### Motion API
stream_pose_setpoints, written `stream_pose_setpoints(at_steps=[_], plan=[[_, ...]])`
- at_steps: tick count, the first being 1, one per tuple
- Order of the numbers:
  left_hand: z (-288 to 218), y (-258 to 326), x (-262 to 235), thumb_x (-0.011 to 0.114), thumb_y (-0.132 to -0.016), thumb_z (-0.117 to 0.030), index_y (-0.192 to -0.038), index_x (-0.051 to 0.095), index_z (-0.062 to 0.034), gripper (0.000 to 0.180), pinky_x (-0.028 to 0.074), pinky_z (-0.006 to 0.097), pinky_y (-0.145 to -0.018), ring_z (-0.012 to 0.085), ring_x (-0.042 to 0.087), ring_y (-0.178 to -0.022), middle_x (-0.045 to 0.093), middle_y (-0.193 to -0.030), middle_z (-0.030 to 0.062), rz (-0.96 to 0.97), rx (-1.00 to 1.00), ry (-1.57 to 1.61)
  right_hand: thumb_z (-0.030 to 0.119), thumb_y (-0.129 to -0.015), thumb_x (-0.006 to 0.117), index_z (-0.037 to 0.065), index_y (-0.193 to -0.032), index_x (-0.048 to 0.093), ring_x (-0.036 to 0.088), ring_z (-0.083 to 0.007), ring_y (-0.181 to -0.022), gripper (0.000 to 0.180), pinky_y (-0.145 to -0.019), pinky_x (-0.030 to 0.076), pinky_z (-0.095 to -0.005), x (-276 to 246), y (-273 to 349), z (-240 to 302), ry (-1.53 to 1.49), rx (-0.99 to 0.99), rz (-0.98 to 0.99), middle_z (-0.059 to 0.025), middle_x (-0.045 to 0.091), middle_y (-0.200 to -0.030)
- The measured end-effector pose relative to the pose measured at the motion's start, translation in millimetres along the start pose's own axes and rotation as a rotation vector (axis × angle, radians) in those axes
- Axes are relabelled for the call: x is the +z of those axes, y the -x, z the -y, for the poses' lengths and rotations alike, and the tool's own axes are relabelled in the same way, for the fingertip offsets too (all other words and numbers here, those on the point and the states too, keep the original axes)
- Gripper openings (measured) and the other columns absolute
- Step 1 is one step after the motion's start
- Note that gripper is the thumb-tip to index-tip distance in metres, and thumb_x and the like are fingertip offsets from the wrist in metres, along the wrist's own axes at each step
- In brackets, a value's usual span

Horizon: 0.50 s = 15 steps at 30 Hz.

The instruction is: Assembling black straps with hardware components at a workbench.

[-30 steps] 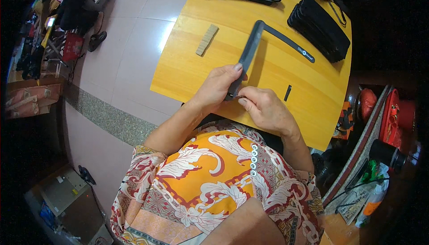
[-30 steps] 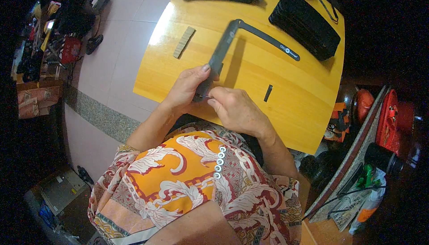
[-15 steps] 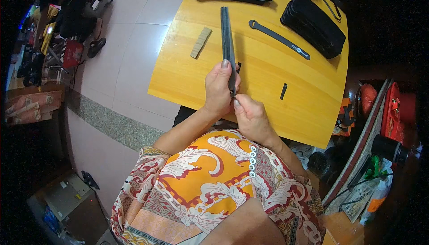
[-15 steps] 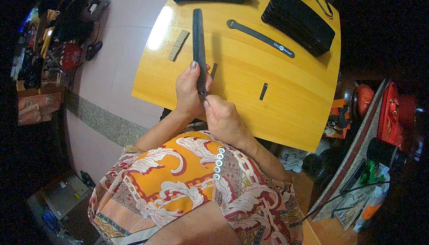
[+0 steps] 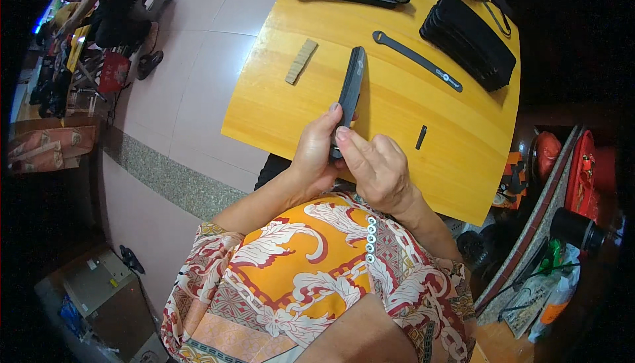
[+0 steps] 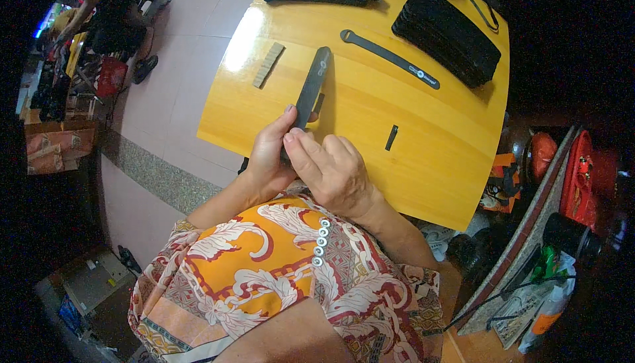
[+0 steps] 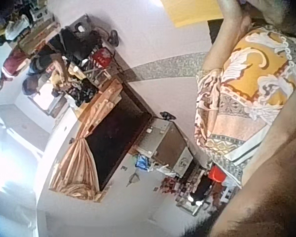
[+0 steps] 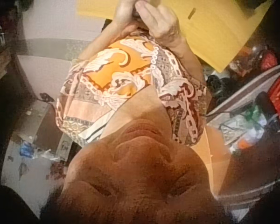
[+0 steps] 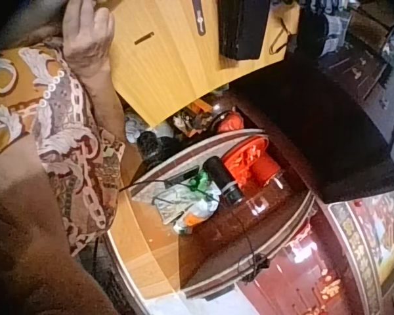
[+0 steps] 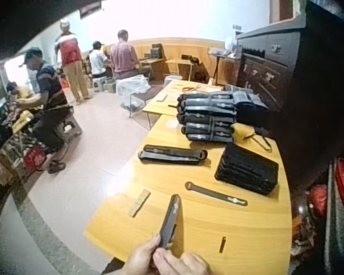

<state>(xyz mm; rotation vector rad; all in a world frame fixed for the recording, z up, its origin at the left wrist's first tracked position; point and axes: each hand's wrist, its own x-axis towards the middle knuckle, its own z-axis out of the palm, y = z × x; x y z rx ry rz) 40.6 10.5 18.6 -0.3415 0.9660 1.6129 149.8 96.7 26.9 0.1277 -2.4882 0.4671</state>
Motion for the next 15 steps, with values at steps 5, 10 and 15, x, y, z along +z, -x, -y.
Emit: stream_pose_setpoints(at_steps=[5, 10, 15], plan=[[2, 3, 4, 0.042, -0.093, -0.035, -0.098, 0.058, -0.0070, 0.032, 0.039, 0.021, -0.050, 0.0070, 0.045, -0.053, 0.050, -0.062, -0.0020, 0.005, 0.025, 0.054, 0.000, -0.069, 0.054, -0.005, -0.102, 0.055, 0.049, -0.0245, -0.054, 0.034, -0.049, 0.042, -0.0337, 13, -3, 7, -0.046, 0.124, -0.182, -0.0152, 0.062, -0.088], [-7, 6, -15, 0.042, -0.093, -0.037, -0.105, 0.055, -0.0051, 0.037, 0.038, 0.022, -0.048, 0.0075, 0.046, -0.054, 0.051, -0.064, -0.0010, 0.188, -0.030, -0.038, -0.012, -0.072, 0.055, -0.003, -0.096, 0.056, 0.062, -0.0298, -0.067, 0.025, -0.058, 0.049, -0.0339, 15, -6, 8, -0.360, 0.355, -0.167, -0.0159, 0.062, -0.079], [-10, 26, -30, 0.056, -0.088, -0.023, -0.130, 0.031, 0.0051, 0.056, 0.044, 0.020, -0.057, 0.0072, 0.052, -0.067, 0.056, -0.084, 0.0060, 0.136, 0.395, -0.748, -0.006, -0.068, 0.053, -0.003, -0.097, 0.053, 0.057, -0.0309, -0.060, 0.029, -0.053, 0.045, -0.0378, 23, -12, 6, -0.440, 0.344, -0.138, -0.0152, 0.059, -0.071]])
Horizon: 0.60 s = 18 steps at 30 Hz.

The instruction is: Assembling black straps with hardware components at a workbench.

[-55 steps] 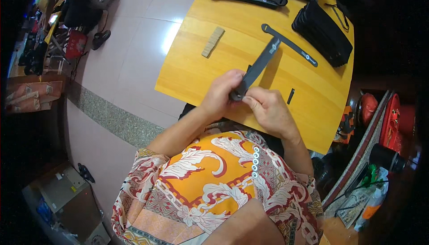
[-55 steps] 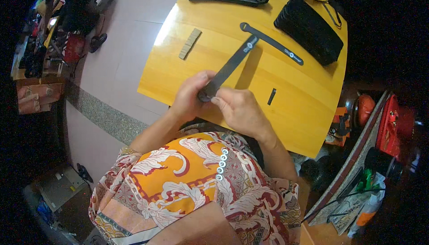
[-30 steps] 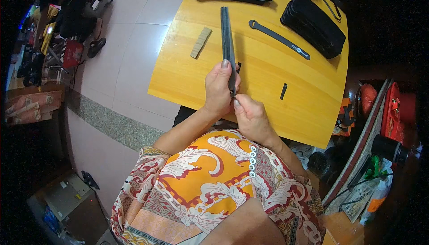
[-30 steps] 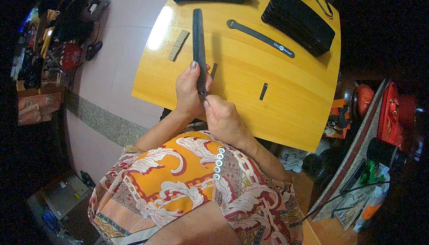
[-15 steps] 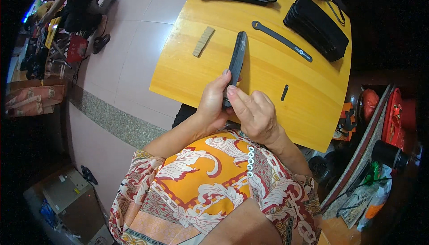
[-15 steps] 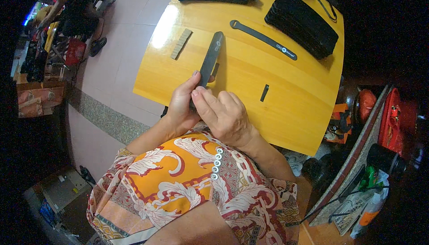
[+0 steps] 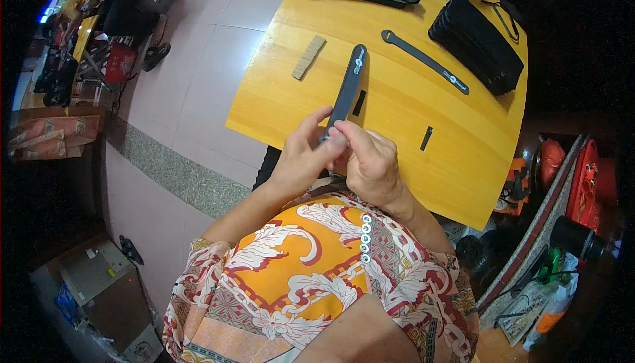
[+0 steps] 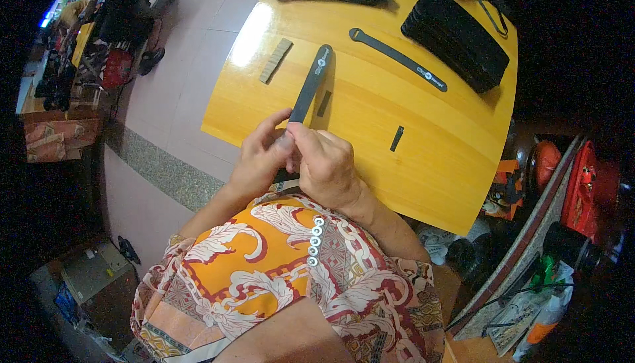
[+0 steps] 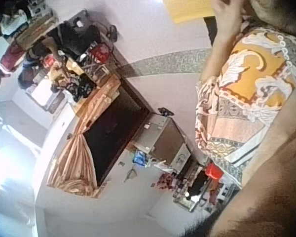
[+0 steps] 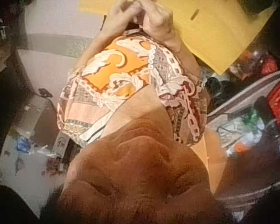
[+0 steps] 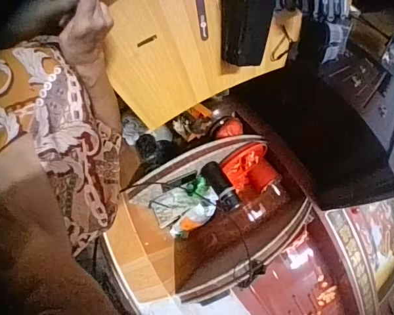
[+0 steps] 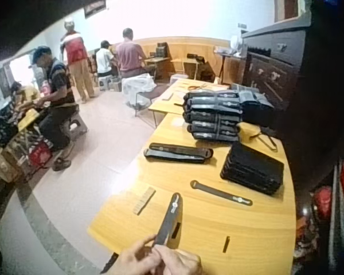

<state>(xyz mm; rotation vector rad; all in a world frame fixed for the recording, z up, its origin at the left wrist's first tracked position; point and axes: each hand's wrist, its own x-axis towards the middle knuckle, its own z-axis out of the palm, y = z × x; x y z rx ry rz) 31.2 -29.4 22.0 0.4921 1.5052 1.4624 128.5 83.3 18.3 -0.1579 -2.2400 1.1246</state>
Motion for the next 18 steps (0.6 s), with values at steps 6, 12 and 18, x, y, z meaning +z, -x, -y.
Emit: stream_pose_setpoints(at_steps=[6, 12, 18], plan=[[9, 12, -10, 0.051, -0.090, -0.018, -0.132, 0.026, 0.0054, 0.054, 0.046, 0.023, -0.066, 0.0113, 0.054, -0.078, 0.053, -0.099, 0.0126, 0.018, 0.238, -0.194, -0.008, -0.071, 0.056, -0.003, -0.095, 0.054, 0.061, -0.0307, -0.064, 0.025, -0.056, 0.049, -0.0351, 3, -11, 3, 0.020, -0.075, 0.061, -0.0166, 0.061, -0.075], [12, 15, -19, 0.043, -0.091, -0.008, -0.135, 0.018, 0.0014, 0.051, 0.045, 0.025, -0.072, 0.0161, 0.054, -0.083, 0.050, -0.105, 0.0154, 0.094, 0.404, -0.311, -0.008, -0.068, 0.058, -0.001, -0.089, 0.055, 0.059, -0.0300, -0.060, 0.022, -0.052, 0.046, -0.0342, 4, -19, 9, -0.011, -0.115, 0.076, -0.0148, 0.060, -0.072], [13, 15, -15, 0.040, -0.090, -0.003, -0.134, 0.017, 0.0019, 0.050, 0.044, 0.027, -0.077, 0.0179, 0.052, -0.088, 0.050, -0.103, 0.0154, 0.037, 0.372, -0.276, -0.009, -0.065, 0.058, -0.001, -0.087, 0.056, 0.058, -0.0295, -0.059, 0.023, -0.052, 0.046, -0.0340, 11, -22, 12, 0.068, -0.118, -0.001, -0.0139, 0.060, -0.071]])
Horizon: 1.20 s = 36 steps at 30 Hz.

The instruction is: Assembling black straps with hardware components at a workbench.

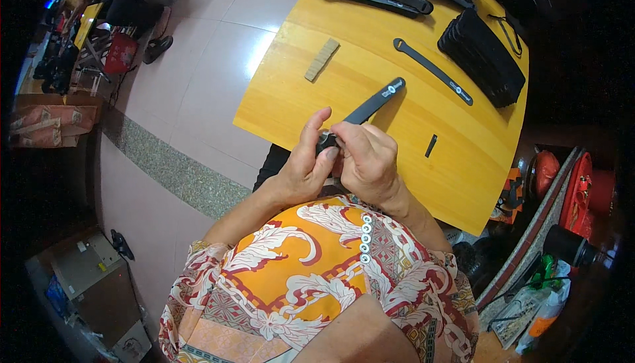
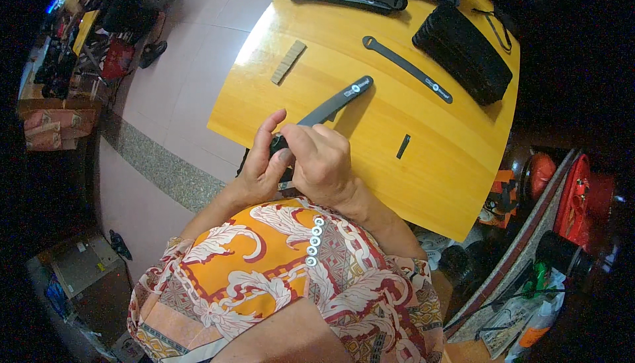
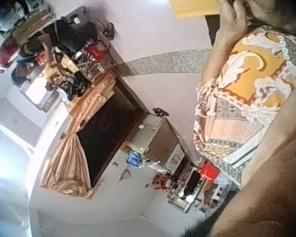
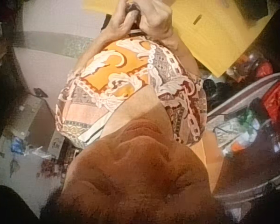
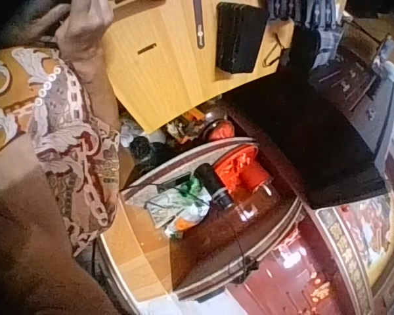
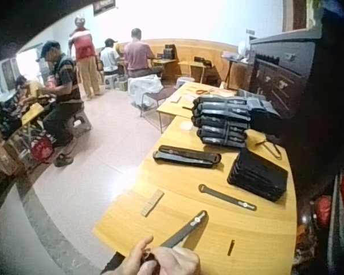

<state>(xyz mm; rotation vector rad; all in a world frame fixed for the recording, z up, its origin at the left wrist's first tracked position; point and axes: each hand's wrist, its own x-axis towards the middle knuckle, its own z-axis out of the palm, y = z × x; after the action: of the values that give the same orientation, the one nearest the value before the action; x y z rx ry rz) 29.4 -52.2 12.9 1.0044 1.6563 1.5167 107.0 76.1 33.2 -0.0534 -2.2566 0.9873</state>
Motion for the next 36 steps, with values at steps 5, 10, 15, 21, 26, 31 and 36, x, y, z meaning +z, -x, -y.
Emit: stream_pose_setpoints(at_steps=[5, 10, 15, 21, 26, 31, 36], plan=[[12, -6, 9, 0.037, -0.091, -0.004, -0.134, 0.016, 0.0034, 0.049, 0.046, 0.028, -0.073, 0.0167, 0.054, -0.085, 0.051, -0.097, 0.0145, -0.082, -0.098, 0.074, -0.010, -0.062, 0.057, -0.001, -0.089, 0.056, 0.059, -0.0304, -0.061, 0.029, -0.054, 0.047, -0.0347, 6, -7, -5, 0.097, 0.006, -0.122, -0.0143, 0.060, -0.071], [7, 0, 21, 0.032, -0.088, 0.000, -0.131, 0.028, 0.0007, 0.043, 0.049, 0.028, -0.065, 0.0210, 0.061, -0.074, 0.056, -0.093, 0.0170, -0.101, -0.209, 0.683, -0.004, -0.077, 0.056, 0.001, -0.095, 0.057, 0.062, -0.0264, -0.066, 0.018, -0.058, 0.048, -0.0329, -9, -7, -26, 0.115, 0.290, -0.253, -0.0141, 0.061, -0.073], [2, -12, 10, 0.035, -0.082, -0.005, -0.121, 0.040, 0.0020, 0.040, 0.050, 0.034, -0.064, 0.0286, 0.062, -0.073, 0.057, -0.092, 0.0205, -0.155, -0.333, 0.866, 0.000, -0.075, 0.061, 0.001, -0.098, 0.056, 0.058, -0.0177, -0.056, 0.023, -0.049, 0.045, -0.0294, -30, -2, -14, -0.141, 0.443, -0.206, -0.0101, 0.056, -0.061], [-2, -17, 13, 0.036, -0.085, -0.005, -0.115, 0.046, 0.0015, 0.031, 0.049, 0.029, -0.063, 0.0212, 0.060, -0.071, 0.058, -0.090, 0.0153, -0.170, -0.267, 0.888, 0.004, -0.066, 0.068, 0.003, -0.090, 0.060, 0.057, -0.0216, -0.062, 0.026, -0.052, 0.045, -0.0318, -36, 7, -5, 0.211, 0.030, -0.031, -0.0095, 0.056, -0.074], [-6, -15, 24, 0.039, -0.092, -0.013, -0.113, 0.048, 0.0010, 0.027, 0.046, 0.023, -0.061, 0.0110, 0.056, -0.068, 0.057, -0.084, 0.0067, -0.133, -0.220, 0.650, 0.005, -0.065, 0.063, 0.002, -0.086, 0.058, 0.056, -0.0275, -0.066, 0.021, -0.056, 0.045, -0.0356, -28, 5, 0, 0.219, 0.079, -0.010, -0.0103, 0.053, -0.078], [-2, -16, 27, 0.038, -0.095, -0.019, -0.120, 0.042, 0.0013, 0.032, 0.046, 0.021, -0.057, 0.0090, 0.056, -0.064, 0.057, -0.081, 0.0054, 0.154, -0.275, 0.499, 0.002, -0.069, 0.056, 0.002, -0.080, 0.053, 0.052, -0.0307, -0.060, 0.012, -0.053, 0.043, -0.0392, -32, 11, -11, 0.386, 0.098, -0.084, -0.0120, 0.050, -0.073], [-8, -19, 28, 0.041, -0.094, -0.017, -0.123, 0.038, 0.0024, 0.035, 0.050, 0.029, -0.057, 0.0210, 0.062, -0.064, 0.059, -0.086, 0.0148, 0.309, -0.421, 0.649, 0.000, -0.076, 0.048, 0.003, -0.077, 0.050, 0.051, -0.0328, -0.059, 0.003, -0.052, 0.041, -0.0402, -72, 7, -50, 0.664, 0.365, -0.522, -0.0152, 0.048, -0.065]])
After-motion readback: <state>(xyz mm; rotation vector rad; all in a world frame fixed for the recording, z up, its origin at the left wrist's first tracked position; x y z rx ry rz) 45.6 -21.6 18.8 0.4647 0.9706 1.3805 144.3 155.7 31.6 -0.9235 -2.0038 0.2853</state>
